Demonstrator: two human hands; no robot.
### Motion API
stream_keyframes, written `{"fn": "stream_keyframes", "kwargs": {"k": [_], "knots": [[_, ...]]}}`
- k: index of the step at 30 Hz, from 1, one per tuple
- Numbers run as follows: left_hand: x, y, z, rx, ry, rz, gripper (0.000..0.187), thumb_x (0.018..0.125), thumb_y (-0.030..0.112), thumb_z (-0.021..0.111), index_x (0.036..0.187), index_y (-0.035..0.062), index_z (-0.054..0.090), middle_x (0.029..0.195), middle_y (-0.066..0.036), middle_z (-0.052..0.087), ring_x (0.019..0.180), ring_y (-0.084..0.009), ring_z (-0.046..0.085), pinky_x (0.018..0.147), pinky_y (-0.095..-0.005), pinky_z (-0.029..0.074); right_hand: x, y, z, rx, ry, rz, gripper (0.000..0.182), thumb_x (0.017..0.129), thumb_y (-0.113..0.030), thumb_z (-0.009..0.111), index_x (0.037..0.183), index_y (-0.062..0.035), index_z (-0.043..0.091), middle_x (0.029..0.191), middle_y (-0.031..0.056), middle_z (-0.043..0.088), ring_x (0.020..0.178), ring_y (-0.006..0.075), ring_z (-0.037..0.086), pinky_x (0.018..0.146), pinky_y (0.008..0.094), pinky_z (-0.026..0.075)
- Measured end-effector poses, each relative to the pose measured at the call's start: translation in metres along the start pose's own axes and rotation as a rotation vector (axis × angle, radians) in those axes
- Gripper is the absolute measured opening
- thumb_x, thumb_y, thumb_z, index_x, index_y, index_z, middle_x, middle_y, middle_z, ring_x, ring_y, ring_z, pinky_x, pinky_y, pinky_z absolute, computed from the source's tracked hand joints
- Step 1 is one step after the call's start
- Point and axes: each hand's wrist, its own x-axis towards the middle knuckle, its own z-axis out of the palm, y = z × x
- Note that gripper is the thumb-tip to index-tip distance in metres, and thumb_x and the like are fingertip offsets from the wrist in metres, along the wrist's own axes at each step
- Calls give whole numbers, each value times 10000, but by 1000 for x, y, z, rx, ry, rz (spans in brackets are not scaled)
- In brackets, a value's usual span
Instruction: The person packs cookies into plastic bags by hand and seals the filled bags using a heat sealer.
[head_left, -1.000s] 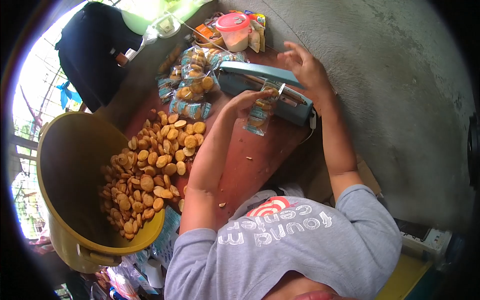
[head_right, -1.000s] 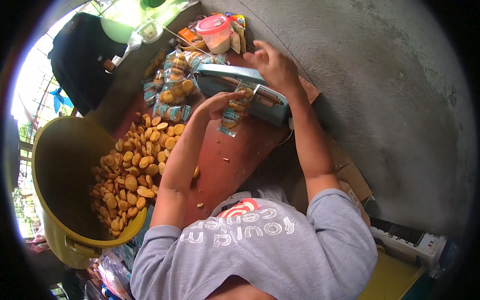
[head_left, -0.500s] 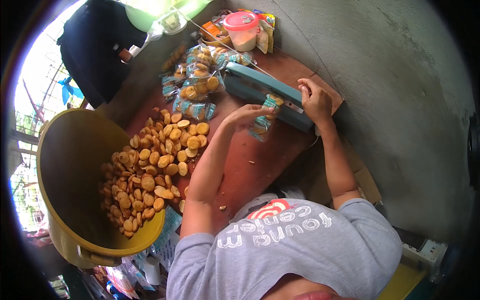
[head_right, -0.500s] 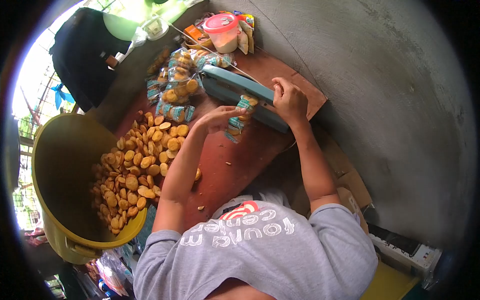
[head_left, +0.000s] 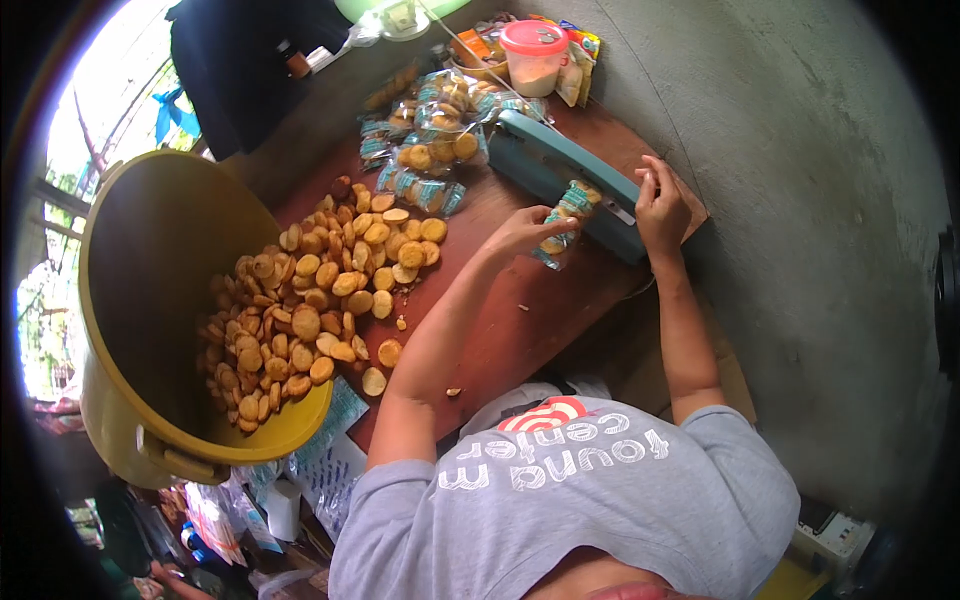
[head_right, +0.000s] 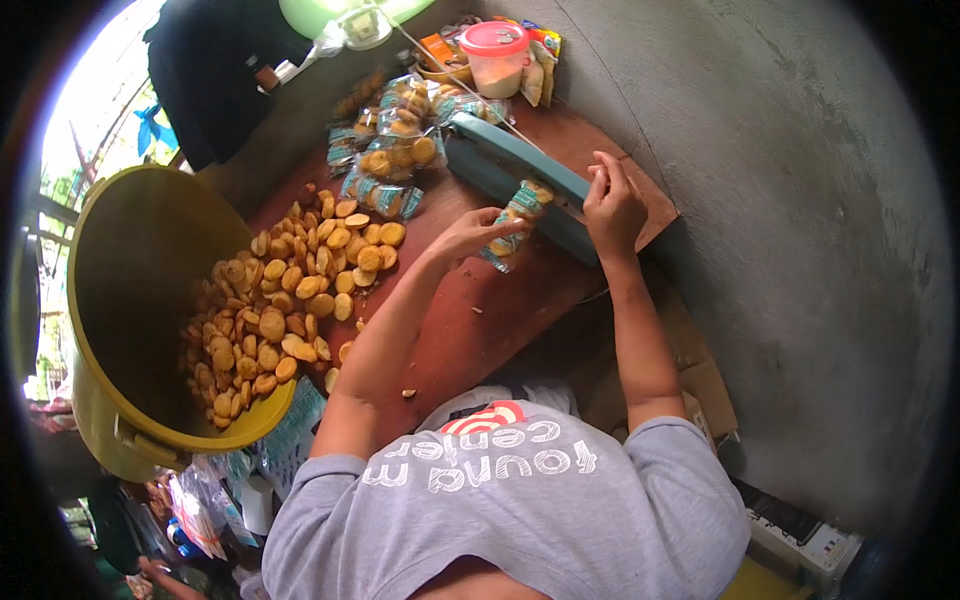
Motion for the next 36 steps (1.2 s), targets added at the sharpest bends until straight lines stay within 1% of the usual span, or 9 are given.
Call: {"fn": "stream_keyframes", "kwargs": {"k": [10,14,16,19,23,26,29,33,36], "knots": [[-25,-17,11,-118,249,290,531,717,372,722,1042,-14,555,870,-83,614,779,-137,586,687,-274,479,19,-74,-34,5,95,-404,201,832,-170,571,1021,-105,589,920,-5,653,993,167,553,871,354,356],[-92,-25,-9,-160,233,301,484,751,298,706,1097,11,528,918,-50,598,834,-116,565,721,-254,459,-15,-125,11,354,-388,-215,476,765,-258,672,1172,-92,488,968,103,600,995,237,546,824,397,417],[-126,-43,-20,-122,326,300,463,765,247,695,1121,17,509,941,-45,584,851,-119,560,740,-255,452,-37,-134,35,714,-1015,144,515,749,-238,692,1186,-96,461,993,107,563,982,202,534,785,361,456],[-181,-91,-24,-183,482,255,448,768,216,687,1131,27,505,988,-52,579,884,-121,558,768,-260,451,-67,-159,68,811,-1405,102,580,735,-126,703,1242,-116,421,1080,44,497,1014,127,468,800,306,455],[-274,-122,-14,-173,744,188,412,772,180,680,1121,43,510,993,-45,585,914,-127,562,795,-256,445,-48,-191,102,1009,-1372,-113,551,738,-110,689,1229,-96,440,1130,54,480,1006,141,483,814,294,462],[-340,-142,-6,-315,744,50,365,781,158,669,1096,49,521,979,-29,588,925,-123,558,816,-251,434,14,-219,91,1036,-937,119,417,789,-87,628,1164,-1,466,967,76,576,790,136,577,662,256,503],[-393,-168,-7,-189,1063,-100,330,764,170,679,1022,14,545,948,-61,595,858,-122,571,755,-265,459,47,-216,109,862,-337,-171,415,810,-137,625,1183,-37,473,1081,125,551,918,206,577,730,286,498],[-420,-209,-19,193,1802,-328,343,710,205,711,945,-7,579,871,-110,613,694,-145,584,614,-310,473,18,-226,110,914,-684,-101,351,810,-160,625,1130,-47,537,1147,143,521,964,230,571,779,319,497],[-432,-268,-39,677,1806,-506,327,680,231,716,870,-13,609,773,-139,627,612,-209,593,558,-346,460,-28,-231,127,910,-953,-224,287,807,-110,612,1086,-58,565,1141,108,535,910,192,590,758,307,501]]}}
